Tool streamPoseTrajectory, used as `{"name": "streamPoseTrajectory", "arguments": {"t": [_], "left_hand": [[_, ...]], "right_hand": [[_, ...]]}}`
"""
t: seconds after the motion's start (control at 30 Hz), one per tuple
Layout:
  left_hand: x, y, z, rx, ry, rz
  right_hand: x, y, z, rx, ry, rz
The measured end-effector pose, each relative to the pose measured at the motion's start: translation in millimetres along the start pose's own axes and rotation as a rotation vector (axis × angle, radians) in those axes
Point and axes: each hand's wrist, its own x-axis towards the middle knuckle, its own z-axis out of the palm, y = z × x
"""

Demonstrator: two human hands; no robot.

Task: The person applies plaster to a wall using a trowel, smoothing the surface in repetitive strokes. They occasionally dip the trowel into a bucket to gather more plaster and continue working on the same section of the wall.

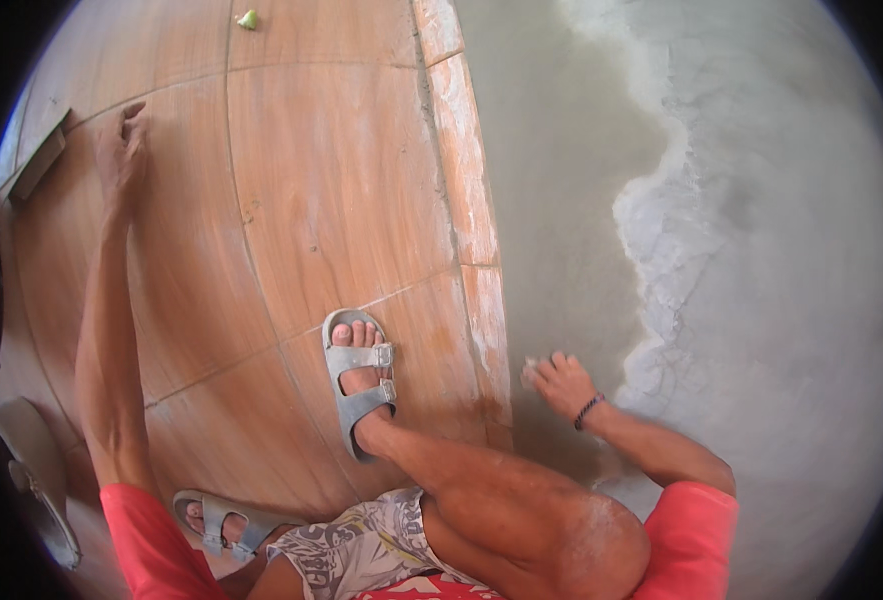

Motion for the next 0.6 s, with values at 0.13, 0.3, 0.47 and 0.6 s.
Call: {"name": "streamPoseTrajectory", "arguments": {"t": [0.13,0.3,0.47,0.6], "left_hand": [[-57.1,57.1,-7.6,-0.666,-0.015,-0.051],[-188.5,163.7,-8.0,-1.054,-0.743,-0.19],[-253.5,198.1,-7.2,-1.246,-1.237,-0.277],[-252.7,210.3,-7.3,-1.414,-1.355,-0.203]], "right_hand": [[-7.4,-22.8,-30.6,0.426,-0.083,0.089],[70.5,-26.7,-81.2,1.362,0.21,0.366],[104.2,-56.1,-84.7,2.533,0.189,0.505],[119.5,-66.1,-94.7,2.973,0.082,-0.026]]}}
